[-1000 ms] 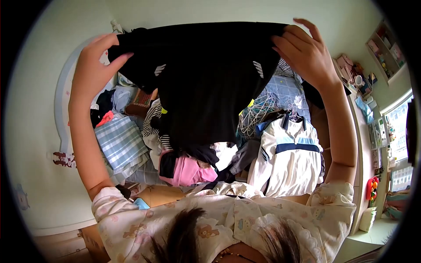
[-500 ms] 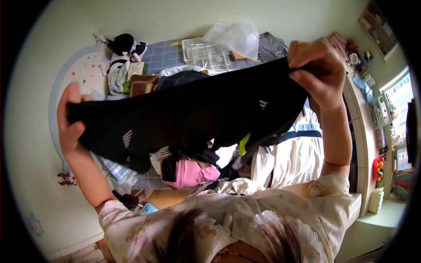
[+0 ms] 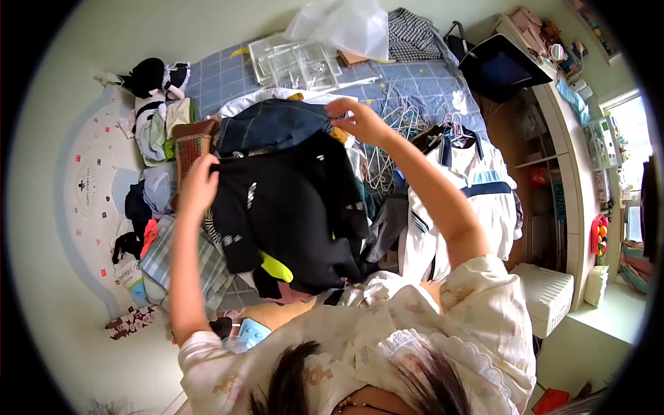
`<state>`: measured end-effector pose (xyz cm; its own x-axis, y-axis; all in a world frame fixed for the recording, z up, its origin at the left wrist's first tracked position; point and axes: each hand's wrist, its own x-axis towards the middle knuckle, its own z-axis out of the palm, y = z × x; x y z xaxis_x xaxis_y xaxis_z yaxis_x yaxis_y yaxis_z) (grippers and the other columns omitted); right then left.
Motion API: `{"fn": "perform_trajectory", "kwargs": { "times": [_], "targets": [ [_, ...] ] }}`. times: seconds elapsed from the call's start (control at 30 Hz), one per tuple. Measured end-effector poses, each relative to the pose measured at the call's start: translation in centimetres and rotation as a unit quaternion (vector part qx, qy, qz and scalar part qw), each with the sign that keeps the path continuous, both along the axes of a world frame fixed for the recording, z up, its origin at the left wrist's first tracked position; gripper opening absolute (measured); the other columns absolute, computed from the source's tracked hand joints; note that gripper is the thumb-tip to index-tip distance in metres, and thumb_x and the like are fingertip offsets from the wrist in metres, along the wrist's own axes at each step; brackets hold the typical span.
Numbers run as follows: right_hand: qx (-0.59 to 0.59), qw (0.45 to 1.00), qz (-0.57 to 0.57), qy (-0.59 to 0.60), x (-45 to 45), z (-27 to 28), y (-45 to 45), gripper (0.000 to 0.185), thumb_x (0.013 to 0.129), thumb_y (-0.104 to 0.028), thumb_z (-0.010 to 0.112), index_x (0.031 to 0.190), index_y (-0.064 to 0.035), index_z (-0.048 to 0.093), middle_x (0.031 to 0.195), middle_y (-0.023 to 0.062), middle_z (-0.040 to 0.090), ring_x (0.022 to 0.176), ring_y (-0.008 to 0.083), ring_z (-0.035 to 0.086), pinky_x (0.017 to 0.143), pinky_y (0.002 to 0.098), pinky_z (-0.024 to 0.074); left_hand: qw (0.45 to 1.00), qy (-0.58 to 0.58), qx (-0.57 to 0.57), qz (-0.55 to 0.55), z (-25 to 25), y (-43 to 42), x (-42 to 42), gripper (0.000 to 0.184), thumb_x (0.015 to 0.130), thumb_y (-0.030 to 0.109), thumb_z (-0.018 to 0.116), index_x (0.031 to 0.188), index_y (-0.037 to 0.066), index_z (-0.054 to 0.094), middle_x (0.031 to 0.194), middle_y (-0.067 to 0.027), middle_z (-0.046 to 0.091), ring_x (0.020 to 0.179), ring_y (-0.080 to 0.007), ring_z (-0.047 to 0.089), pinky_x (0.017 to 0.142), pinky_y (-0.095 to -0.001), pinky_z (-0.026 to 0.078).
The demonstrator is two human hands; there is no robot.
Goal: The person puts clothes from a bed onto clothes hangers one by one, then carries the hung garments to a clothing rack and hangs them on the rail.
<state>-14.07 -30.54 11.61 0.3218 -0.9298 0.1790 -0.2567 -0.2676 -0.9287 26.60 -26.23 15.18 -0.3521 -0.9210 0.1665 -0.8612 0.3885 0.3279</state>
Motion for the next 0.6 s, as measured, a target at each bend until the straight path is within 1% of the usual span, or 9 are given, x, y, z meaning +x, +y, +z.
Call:
{"fn": "perform_trajectory", "kwargs": {
  "times": [0.07,0.1,0.13,0.17,0.23,0.33,0.47,0.53,0.6],
  "targets": [
    [0.014,0.994,-0.091,0.059,-1.7,-10.1,-1.2,0.036,0.081,-0.011,0.067,0.115,-0.0022,0.058,0.107,0.0126,0.064,0.099,0.0235,0.061,0.084,0.0346,0.0490,0.970,-0.216,0.005,0.115,-6.0,0.4,-4.0,0.054,0.081,0.013,0.064,0.131,0.017,0.045,0.126,-0.0138,0.050,0.112,-0.0361,0.051,0.090,-0.0470,0.043],
    [0.037,0.985,-0.140,0.093,-2.8,-16.2,-0.5,0.031,0.081,-0.015,0.064,0.108,-0.0017,0.061,0.100,0.0170,0.065,0.092,0.0290,0.063,0.081,0.0371,0.0490,0.966,-0.229,0.033,0.118,-9.8,1.2,-4.8,0.064,0.082,0.022,0.064,0.139,0.021,0.034,0.133,-0.0153,0.043,0.118,-0.0380,0.046,0.094,-0.0509,0.039],
    [0.093,0.975,-0.131,0.157,-3.8,-21.3,0.9,0.028,0.080,-0.016,0.064,0.103,-0.0005,0.062,0.093,0.0157,0.065,0.087,0.0280,0.063,0.077,0.0371,0.0492,0.961,-0.241,0.057,0.123,-13.8,2.0,-5.4,0.075,0.083,0.030,0.064,0.147,0.025,0.024,0.140,-0.0168,0.036,0.123,-0.0398,0.041,0.097,-0.0548,0.036],
    [0.145,0.957,-0.114,0.223,-4.8,-26.3,2.4,0.026,0.079,-0.017,0.064,0.099,0.0006,0.062,0.086,0.0145,0.065,0.081,0.0270,0.063,0.072,0.0372,0.0493,0.970,-0.186,0.080,0.133,-17.7,2.6,-6.1,0.078,0.084,0.038,0.061,0.148,0.025,0.018,0.145,-0.0181,0.029,0.129,-0.0395,0.034,0.100,-0.0579,0.031],
    [0.233,0.934,-0.171,0.211,-6.1,-32.2,6.9,0.027,0.076,-0.016,0.065,0.098,-0.0008,0.065,0.087,0.0165,0.066,0.084,0.0282,0.064,0.074,0.0365,0.0496,0.958,-0.139,0.181,0.172,-23.0,4.3,-8.9,0.080,0.087,0.050,0.054,0.150,0.025,0.011,0.152,-0.0197,0.015,0.138,-0.0388,0.020,0.104,-0.0623,0.023],
    [0.326,0.881,-0.271,0.209,-7.0,-35.1,10.2,0.030,0.076,-0.016,0.066,0.101,-0.0008,0.065,0.088,0.0179,0.066,0.086,0.0299,0.065,0.075,0.0358,0.0496,0.921,-0.135,0.293,0.218,-27.0,6.4,-11.4,0.077,0.089,0.056,0.046,0.150,0.024,0.011,0.155,-0.0189,0.000,0.143,-0.0373,0.004,0.106,-0.0657,0.014],
    [0.345,0.850,-0.313,0.247,-8.4,-37.1,8.0,0.033,0.075,-0.016,0.067,0.102,0.0021,0.063,0.087,0.0173,0.066,0.084,0.0316,0.064,0.075,0.0356,0.0497,0.920,-0.158,0.269,0.238,-29.4,6.0,-12.1,0.076,0.090,0.053,0.047,0.150,0.022,0.013,0.154,-0.0208,0.001,0.142,-0.0388,0.005,0.104,-0.0672,0.015],
    [0.213,0.842,-0.406,0.285,-9.1,-41.5,7.4,0.042,0.075,-0.019,0.068,0.109,0.0037,0.057,0.084,0.0192,0.062,0.080,0.0334,0.062,0.074,0.0368,0.0489,0.923,-0.147,0.269,0.235,-30.1,5.8,-12.0,0.075,0.090,0.051,0.047,0.150,0.021,0.014,0.153,-0.0222,0.003,0.142,-0.0403,0.005,0.104,-0.0678,0.015],
    [0.274,0.805,-0.445,0.283,-9.8,-44.5,5.6,0.047,0.075,-0.022,0.070,0.112,0.0029,0.056,0.086,0.0190,0.063,0.082,0.0342,0.062,0.075,0.0371,0.0487,0.921,-0.143,0.278,0.232,-30.4,6.0,-11.7,0.075,0.090,0.051,0.048,0.150,0.020,0.015,0.153,-0.0222,0.002,0.141,-0.0407,0.004,0.104,-0.0678,0.014]
  ]
}}
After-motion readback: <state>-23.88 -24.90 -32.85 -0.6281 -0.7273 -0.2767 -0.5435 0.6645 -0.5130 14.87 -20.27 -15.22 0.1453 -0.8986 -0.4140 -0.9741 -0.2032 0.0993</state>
